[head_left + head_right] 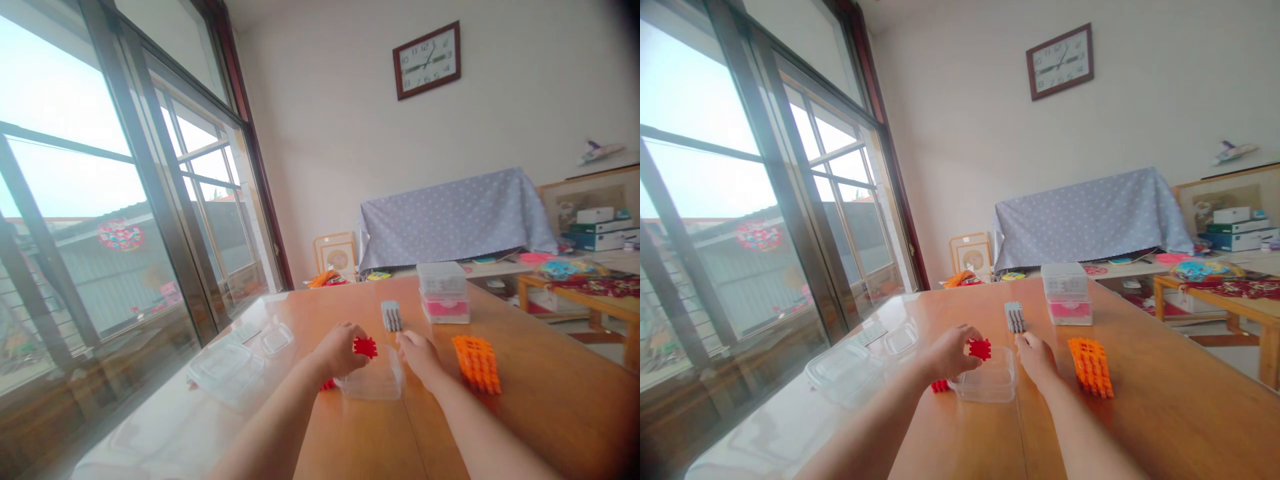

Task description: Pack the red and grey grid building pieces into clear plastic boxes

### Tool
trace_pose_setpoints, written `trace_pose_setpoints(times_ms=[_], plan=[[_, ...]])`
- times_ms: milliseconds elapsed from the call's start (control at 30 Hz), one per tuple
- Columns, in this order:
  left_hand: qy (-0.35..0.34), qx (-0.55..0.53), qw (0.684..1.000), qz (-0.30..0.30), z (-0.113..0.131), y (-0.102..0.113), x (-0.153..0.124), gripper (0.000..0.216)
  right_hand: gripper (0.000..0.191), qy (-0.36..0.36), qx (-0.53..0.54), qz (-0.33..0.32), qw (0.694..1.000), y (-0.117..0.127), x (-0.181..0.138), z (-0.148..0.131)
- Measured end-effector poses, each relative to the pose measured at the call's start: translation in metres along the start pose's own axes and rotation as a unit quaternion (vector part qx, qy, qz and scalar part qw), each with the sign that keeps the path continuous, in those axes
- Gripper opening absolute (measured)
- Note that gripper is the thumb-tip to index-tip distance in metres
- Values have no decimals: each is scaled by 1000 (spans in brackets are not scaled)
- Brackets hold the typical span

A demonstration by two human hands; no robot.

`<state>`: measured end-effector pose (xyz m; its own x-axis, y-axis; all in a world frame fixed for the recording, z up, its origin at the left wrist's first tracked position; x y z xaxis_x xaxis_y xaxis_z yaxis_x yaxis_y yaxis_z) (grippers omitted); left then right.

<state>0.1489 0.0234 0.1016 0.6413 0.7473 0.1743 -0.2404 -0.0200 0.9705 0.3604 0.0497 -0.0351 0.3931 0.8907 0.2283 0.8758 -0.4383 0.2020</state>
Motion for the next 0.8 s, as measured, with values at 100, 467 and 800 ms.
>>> trace_pose_setpoints(times_ms=[100, 467, 800], plan=[[5, 3, 999, -50, 14, -30, 15, 46, 40, -2, -1, 0, 1000, -1, 3, 3], [82, 22, 985, -153, 11, -76, 22, 45, 37, -3, 13, 2, 1000, 0, 6, 2], [84, -17, 988, -128, -11, -63, 28, 40, 35, -15, 17, -7, 1000, 0, 8, 2]])
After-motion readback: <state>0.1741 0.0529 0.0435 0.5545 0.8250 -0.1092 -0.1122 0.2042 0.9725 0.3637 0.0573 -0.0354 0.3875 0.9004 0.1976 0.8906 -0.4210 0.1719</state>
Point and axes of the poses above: each hand's wrist, its own x-axis towards the middle knuckle, its own y-axis out of the back of the hand, z = x × y, the point moved 9 cm from there along x, towards the middle knuckle, and after that the axes turned 8 degrees about x, right-handed, at the moved point
